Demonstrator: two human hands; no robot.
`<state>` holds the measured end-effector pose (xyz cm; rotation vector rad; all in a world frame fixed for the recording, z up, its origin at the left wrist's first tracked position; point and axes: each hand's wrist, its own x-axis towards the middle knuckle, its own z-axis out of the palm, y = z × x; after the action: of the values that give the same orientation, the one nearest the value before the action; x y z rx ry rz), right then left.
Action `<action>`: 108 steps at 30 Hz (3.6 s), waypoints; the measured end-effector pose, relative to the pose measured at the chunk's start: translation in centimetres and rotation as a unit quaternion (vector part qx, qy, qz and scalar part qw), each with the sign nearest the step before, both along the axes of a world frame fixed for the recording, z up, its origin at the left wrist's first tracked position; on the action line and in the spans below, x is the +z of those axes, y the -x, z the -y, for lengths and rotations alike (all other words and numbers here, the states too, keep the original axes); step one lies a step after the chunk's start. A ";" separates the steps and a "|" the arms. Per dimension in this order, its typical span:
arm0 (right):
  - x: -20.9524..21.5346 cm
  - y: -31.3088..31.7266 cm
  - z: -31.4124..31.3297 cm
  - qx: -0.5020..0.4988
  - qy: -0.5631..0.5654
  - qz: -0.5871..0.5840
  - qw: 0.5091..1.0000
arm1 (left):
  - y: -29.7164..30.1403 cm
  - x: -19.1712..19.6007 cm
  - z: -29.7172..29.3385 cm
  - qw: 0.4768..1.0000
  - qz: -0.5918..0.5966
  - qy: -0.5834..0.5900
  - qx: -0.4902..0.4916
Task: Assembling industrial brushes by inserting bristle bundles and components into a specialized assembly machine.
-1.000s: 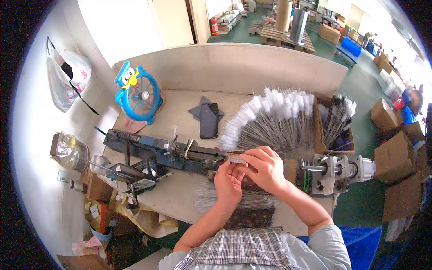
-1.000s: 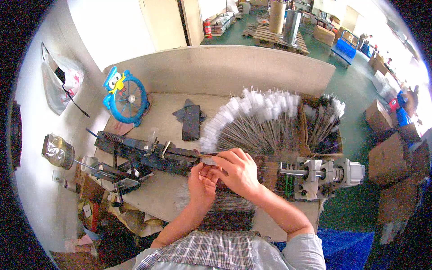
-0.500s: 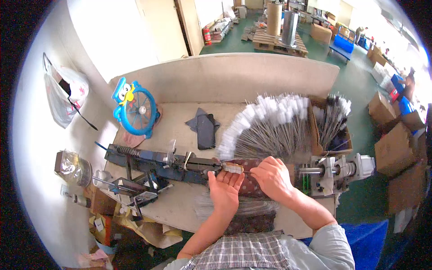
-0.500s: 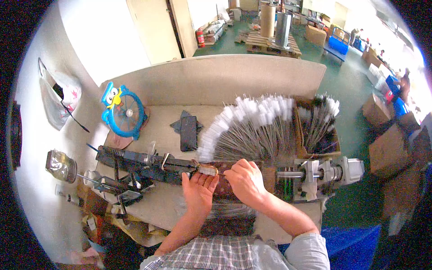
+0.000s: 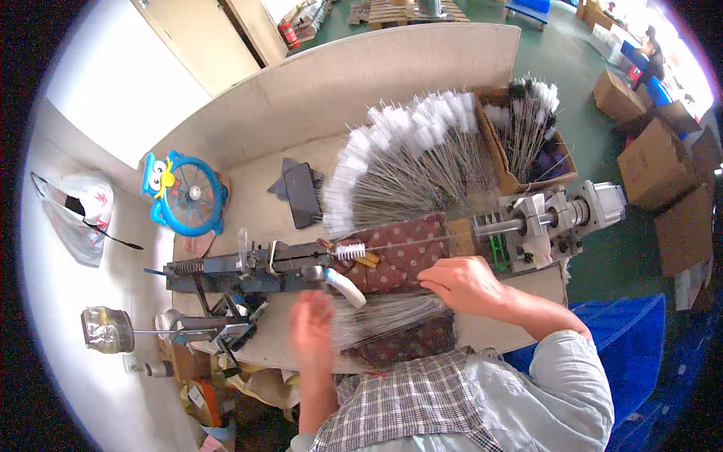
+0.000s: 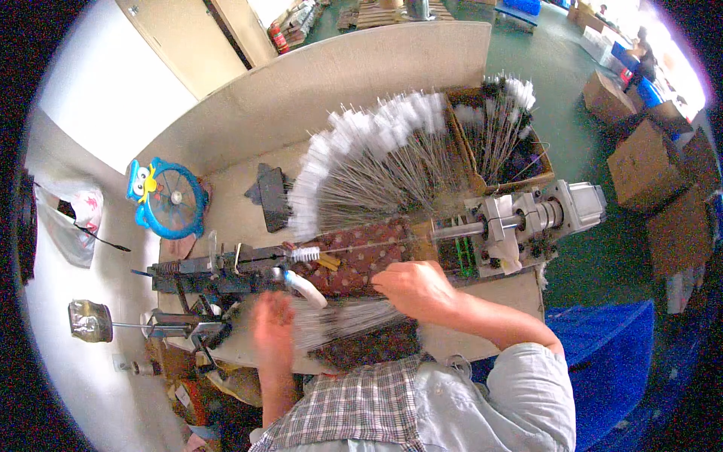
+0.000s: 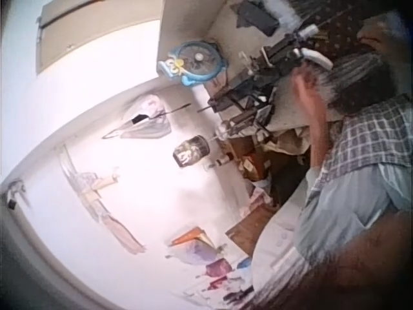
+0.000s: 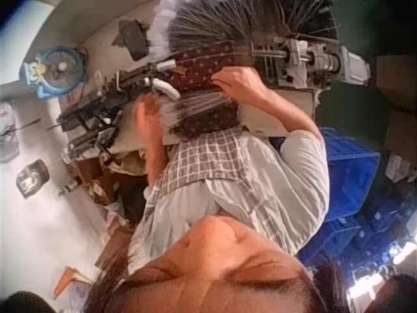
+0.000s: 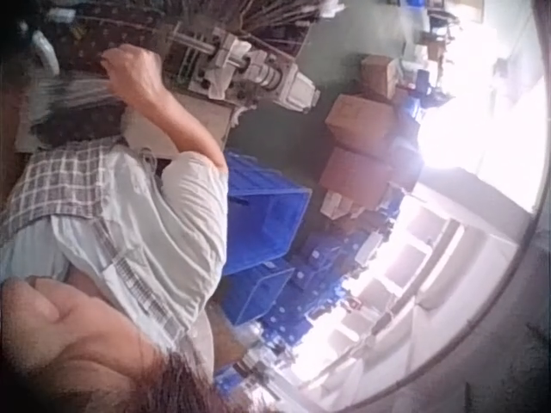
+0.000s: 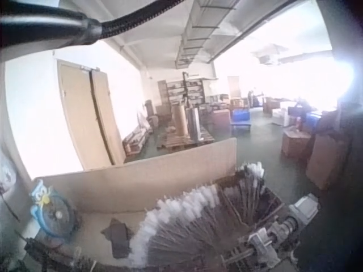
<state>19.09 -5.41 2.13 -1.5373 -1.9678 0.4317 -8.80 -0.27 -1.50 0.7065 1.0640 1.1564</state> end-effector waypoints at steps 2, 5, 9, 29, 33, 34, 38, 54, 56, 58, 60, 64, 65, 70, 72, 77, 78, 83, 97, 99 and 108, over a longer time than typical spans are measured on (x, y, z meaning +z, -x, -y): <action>-1.4 0.0 0.5 0.004 0.056 0.022 0.998 | 5.9 -2.2 -0.1 0.985 0.026 0.033 0.165; -4.0 1.6 1.0 0.013 0.080 0.029 0.996 | 22.0 -9.4 0.7 0.982 0.123 0.004 0.141; -5.8 1.8 0.0 0.066 0.173 0.133 0.974 | 27.5 -7.9 0.3 0.913 -0.090 0.003 0.398; -2.7 -1.0 0.3 -0.002 0.156 0.123 0.980 | -0.7 -1.2 0.4 0.983 0.153 0.079 0.064; -4.5 -0.6 0.7 0.010 0.099 0.083 0.992 | -6.3 -2.1 -0.9 0.998 -0.063 0.004 -0.007; -5.0 -0.3 1.1 0.010 0.098 0.081 0.992 | -7.5 -2.1 -0.8 0.992 -0.116 0.043 -0.012; -5.5 0.4 -0.7 0.057 0.157 0.137 0.976 | -9.1 4.2 -0.7 0.961 0.214 0.164 -0.061; -2.5 -1.5 0.3 0.095 0.136 0.226 0.960 | -12.0 5.9 -2.0 0.861 -0.203 -0.334 -0.325; -0.2 -0.5 -0.4 0.077 0.193 0.220 0.953 | -15.4 3.7 -3.2 0.810 -0.305 -0.434 -0.250; -0.2 -0.5 0.0 0.109 0.233 0.252 0.933 | -17.7 2.6 -3.7 0.757 -0.369 -0.469 -0.265; 0.1 -0.1 0.5 0.097 0.248 0.247 0.932 | -18.9 2.3 -4.3 0.696 -0.436 -0.497 -0.282; 0.3 -0.9 1.3 0.072 0.197 0.245 0.947 | -19.8 2.6 -5.8 0.614 -0.480 -0.573 -0.253; 0.5 -1.1 1.2 0.080 0.164 0.262 0.948 | -20.1 2.6 -6.6 0.570 -0.524 -0.587 -0.236; 2.6 -2.2 -0.9 0.089 -0.048 0.398 0.912 | -19.2 2.7 -10.6 0.470 -0.671 -0.535 -0.208; 3.1 -4.4 -2.2 0.077 -0.105 0.415 0.901 | -17.3 6.0 -8.5 0.543 -0.569 -0.586 -0.194; 3.0 -8.7 -5.4 0.051 0.049 0.307 0.949 | -10.5 11.3 -2.2 0.532 -0.474 -0.690 -0.127; 3.4 -8.9 -5.6 0.049 0.130 0.275 0.951 | -9.2 11.2 -1.3 0.540 -0.468 -0.685 -0.143; 5.6 -8.3 -6.9 0.138 0.169 0.116 0.969 | -4.2 6.4 1.8 0.671 -0.511 -0.515 -0.148; 2.5 8.5 -13.3 0.119 -0.004 0.164 0.979 | 1.1 -1.8 -3.2 0.905 0.373 0.195 -0.053; 2.7 9.1 -13.4 0.110 0.026 0.167 0.979 | 1.3 0.1 -2.9 0.919 0.376 0.080 -0.089; 3.2 9.3 -14.0 0.093 0.067 0.218 0.969 | -2.1 -0.6 -4.2 0.892 -0.408 -0.100 -0.165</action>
<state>9.77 8.62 5.33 -1.6435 -2.4801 0.3274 -6.74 3.93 -2.05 1.5576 1.4427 0.6631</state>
